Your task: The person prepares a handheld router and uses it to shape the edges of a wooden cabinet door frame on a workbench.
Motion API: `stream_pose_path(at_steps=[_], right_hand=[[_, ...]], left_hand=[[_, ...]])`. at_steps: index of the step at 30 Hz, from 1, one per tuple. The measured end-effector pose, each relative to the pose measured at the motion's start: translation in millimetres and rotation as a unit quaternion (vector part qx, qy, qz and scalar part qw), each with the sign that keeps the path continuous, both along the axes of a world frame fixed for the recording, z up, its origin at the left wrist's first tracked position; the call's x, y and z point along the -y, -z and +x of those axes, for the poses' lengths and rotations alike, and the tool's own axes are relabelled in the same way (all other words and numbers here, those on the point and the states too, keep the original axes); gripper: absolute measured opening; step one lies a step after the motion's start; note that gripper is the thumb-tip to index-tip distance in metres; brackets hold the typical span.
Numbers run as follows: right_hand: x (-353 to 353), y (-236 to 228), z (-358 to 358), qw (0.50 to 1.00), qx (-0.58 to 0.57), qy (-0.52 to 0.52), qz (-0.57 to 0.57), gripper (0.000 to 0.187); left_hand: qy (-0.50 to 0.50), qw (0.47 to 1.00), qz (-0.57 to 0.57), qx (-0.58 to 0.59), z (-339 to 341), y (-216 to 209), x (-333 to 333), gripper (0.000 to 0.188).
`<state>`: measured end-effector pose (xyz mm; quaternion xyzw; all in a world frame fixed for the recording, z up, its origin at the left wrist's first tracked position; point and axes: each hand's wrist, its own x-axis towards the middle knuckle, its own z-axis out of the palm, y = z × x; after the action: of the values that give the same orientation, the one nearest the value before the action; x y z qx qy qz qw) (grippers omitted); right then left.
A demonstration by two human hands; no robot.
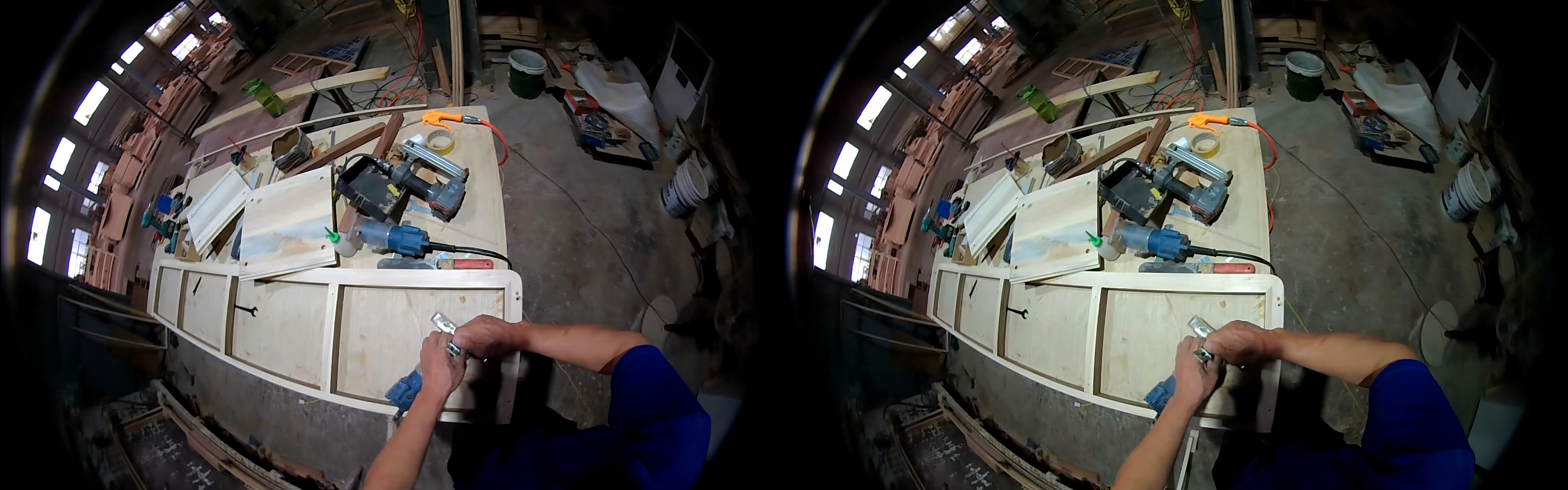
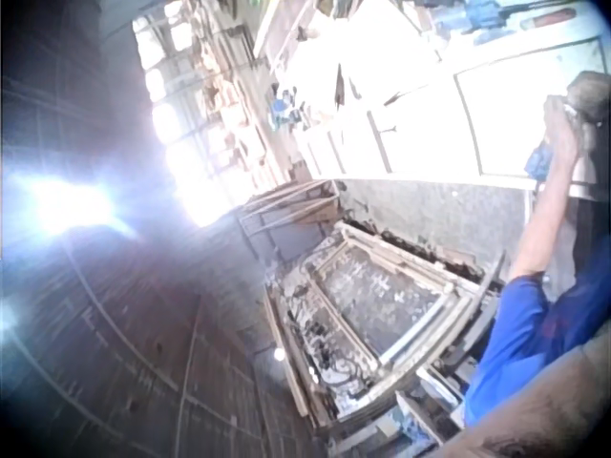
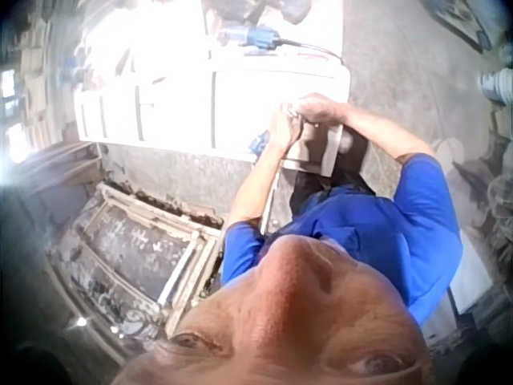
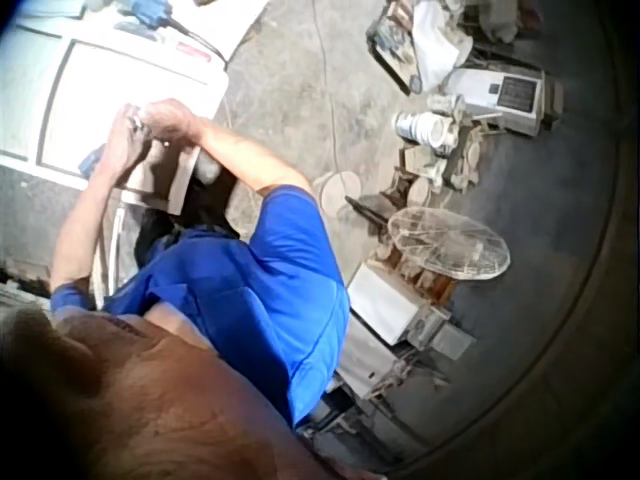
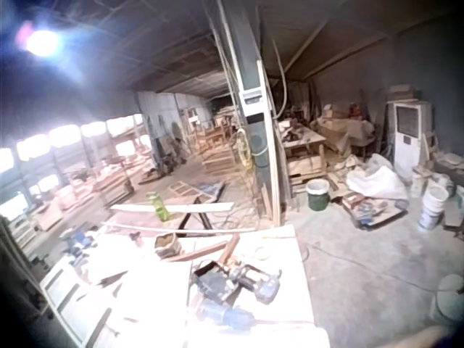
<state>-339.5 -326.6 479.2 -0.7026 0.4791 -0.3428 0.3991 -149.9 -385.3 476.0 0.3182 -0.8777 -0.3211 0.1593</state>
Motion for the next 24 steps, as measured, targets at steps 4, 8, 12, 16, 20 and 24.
stream_pose_path(at_steps=[4, 8, 12, 16, 20, 24], right_hand=[[-6.4, 3.1, 1.0, 0.999, 0.011, 0.029, 0.035, 0.027], [-8.0, 10.0, 4.0, 0.995, -0.067, 0.056, 0.045, 0.034], [-4.2, -1.0, 21.7, 0.982, -0.042, 0.075, 0.169, 0.038], [-12.2, 10.9, 18.6, 0.956, 0.031, 0.2, 0.214, 0.037], [-21.7, 10.4, 21.9, 0.927, 0.072, 0.259, 0.262, 0.039], [-90.1, 3.8, 39.2, 0.934, -0.009, 0.257, 0.248, 0.039]], left_hand=[[0.012, 1.0, -0.008, -0.022, -5.1, 12.0, -1.9, 0.029], [0.025, 0.997, -0.006, -0.072, -10.1, 14.2, -1.5, 0.026], [0.015, 0.988, -0.072, -0.135, 10.3, 39.9, 4.7, 0.02], [-0.024, 0.997, 0.056, 0.046, -7.7, 9.2, -1.4, 0.04], [-0.124, 0.99, 0.018, -0.068, 26.3, -18.9, -29.8, 0.063], [-0.177, 0.967, 0.013, -0.18, 98.3, -7.9, -94.4, 0.029]])
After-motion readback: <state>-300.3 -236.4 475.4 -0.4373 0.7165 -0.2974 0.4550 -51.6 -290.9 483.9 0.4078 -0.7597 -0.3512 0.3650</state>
